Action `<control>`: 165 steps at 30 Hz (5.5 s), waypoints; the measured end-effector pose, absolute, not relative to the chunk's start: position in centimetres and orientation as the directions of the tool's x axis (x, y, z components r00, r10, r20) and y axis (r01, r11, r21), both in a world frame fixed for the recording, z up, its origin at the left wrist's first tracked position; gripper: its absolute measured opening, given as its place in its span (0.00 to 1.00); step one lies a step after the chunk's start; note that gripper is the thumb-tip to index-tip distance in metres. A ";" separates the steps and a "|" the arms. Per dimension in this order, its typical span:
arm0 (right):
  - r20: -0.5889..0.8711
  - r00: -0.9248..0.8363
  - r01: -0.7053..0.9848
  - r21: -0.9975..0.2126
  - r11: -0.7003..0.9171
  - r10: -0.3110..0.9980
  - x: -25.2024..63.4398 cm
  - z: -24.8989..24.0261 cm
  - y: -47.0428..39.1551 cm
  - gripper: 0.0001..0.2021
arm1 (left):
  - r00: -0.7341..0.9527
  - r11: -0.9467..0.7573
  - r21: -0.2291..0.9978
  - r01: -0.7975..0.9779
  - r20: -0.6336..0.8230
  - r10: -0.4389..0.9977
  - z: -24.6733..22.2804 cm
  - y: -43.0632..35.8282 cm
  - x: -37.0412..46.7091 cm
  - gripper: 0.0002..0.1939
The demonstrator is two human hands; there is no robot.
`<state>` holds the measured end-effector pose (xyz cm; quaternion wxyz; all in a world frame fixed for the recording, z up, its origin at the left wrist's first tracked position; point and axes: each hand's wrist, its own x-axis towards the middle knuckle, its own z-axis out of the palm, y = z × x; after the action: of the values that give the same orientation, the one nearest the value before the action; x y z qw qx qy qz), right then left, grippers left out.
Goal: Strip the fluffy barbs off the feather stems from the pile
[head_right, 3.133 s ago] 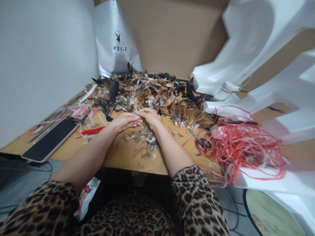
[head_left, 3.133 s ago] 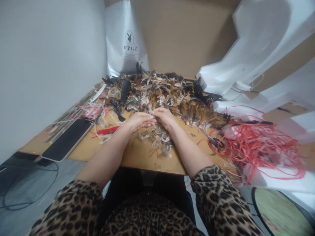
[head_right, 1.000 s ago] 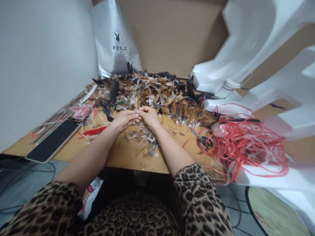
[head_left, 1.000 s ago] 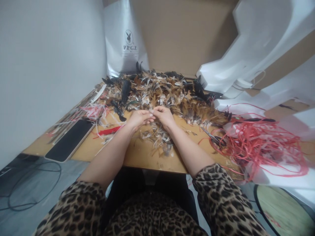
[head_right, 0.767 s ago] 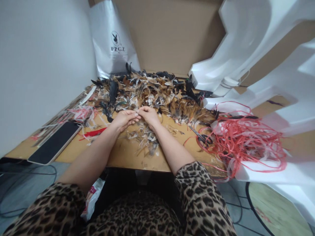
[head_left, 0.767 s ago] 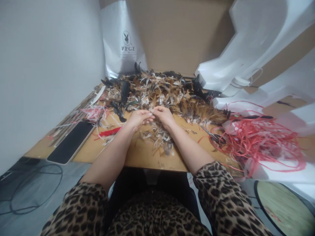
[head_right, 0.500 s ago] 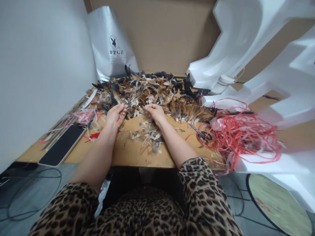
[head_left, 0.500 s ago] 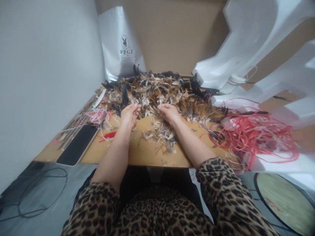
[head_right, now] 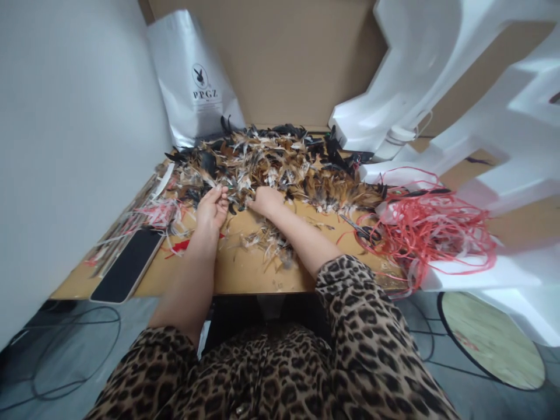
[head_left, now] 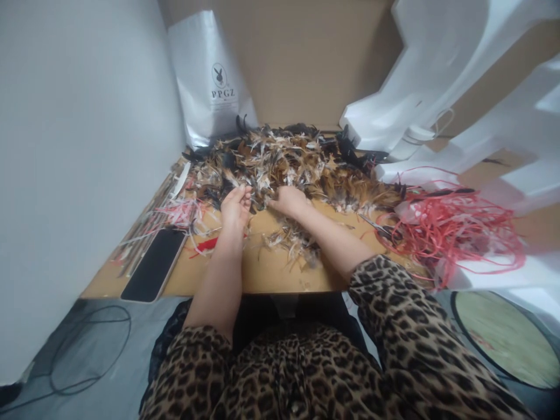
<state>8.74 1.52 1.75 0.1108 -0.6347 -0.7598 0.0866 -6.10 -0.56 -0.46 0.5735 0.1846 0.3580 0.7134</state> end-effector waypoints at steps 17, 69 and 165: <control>-0.045 -0.213 0.872 -0.458 0.170 0.976 11.9 2.7 4.4 0.10 | -0.188 -0.003 0.761 -0.649 -0.156 0.970 -1.0 -0.6 -5.4 0.06; -0.101 -0.191 0.815 -0.570 0.101 0.976 16.4 1.3 0.5 0.06 | -0.020 0.126 0.915 -0.384 -0.145 0.989 -1.1 -1.5 -3.8 0.12; -0.035 0.005 -0.167 -0.985 -0.033 0.999 12.9 -0.7 0.7 0.12 | 0.203 0.238 0.797 -0.555 -0.147 0.968 -1.4 -1.7 -3.3 0.06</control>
<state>12.89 0.68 -0.72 0.5336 -0.4669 -0.4456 0.5465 -3.33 -1.71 -1.37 0.7117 0.3080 0.3350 0.5351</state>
